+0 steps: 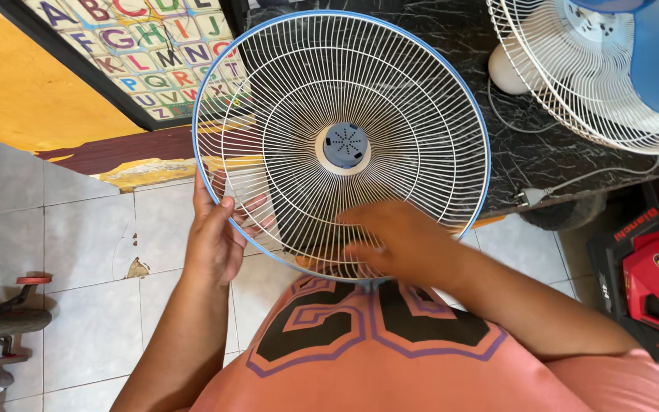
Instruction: The person assembles a table fan by hand. They attach the fan blades to the motor hub, secure them with a nut, and then fit the front and rear wire cages onto the fan head.
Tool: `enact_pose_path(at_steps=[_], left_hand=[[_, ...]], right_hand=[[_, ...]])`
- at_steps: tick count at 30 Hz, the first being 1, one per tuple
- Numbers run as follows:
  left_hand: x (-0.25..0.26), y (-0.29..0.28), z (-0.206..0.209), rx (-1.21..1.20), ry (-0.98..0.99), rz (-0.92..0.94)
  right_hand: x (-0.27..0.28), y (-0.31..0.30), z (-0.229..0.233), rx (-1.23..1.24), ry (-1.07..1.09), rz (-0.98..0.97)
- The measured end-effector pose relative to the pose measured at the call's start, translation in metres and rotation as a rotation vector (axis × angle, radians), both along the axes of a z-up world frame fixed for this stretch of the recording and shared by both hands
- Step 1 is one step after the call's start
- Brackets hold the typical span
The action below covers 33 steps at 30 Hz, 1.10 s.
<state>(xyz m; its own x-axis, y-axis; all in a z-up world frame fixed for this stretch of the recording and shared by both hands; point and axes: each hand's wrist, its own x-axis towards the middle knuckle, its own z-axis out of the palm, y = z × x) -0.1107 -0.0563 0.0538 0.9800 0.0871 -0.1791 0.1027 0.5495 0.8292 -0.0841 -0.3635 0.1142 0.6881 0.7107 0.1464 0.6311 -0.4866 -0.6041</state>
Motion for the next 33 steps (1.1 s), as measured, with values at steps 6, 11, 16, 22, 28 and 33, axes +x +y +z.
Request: enact_pose_path(at_steps=[6, 11, 16, 22, 28, 33], left_hand=[[-0.014, -0.020, 0.002, -0.058, -0.004, 0.027], [-0.021, -0.024, 0.000, -0.079, -0.005, 0.039], [-0.022, -0.020, -0.012, -0.102, -0.019, 0.074], [-0.011, -0.008, -0.043, -0.361, 0.032, 0.001], [0.010, -0.006, -0.075, -0.498, 0.272, -0.187], [0.053, -0.017, -0.072, -0.621, 0.164, -0.297]], right_hand=[[-0.030, 0.046, 0.014, -0.142, 0.031, 0.144], [-0.044, 0.052, 0.006, -0.139, -0.066, 0.132], [-0.048, 0.046, 0.006, -0.048, -0.230, 0.120], [-0.058, 0.046, 0.018, -0.020, -0.350, 0.131], [-0.073, 0.057, 0.026, 0.031, -0.371, 0.133], [-0.095, 0.069, 0.038, -0.104, -0.350, 0.053]])
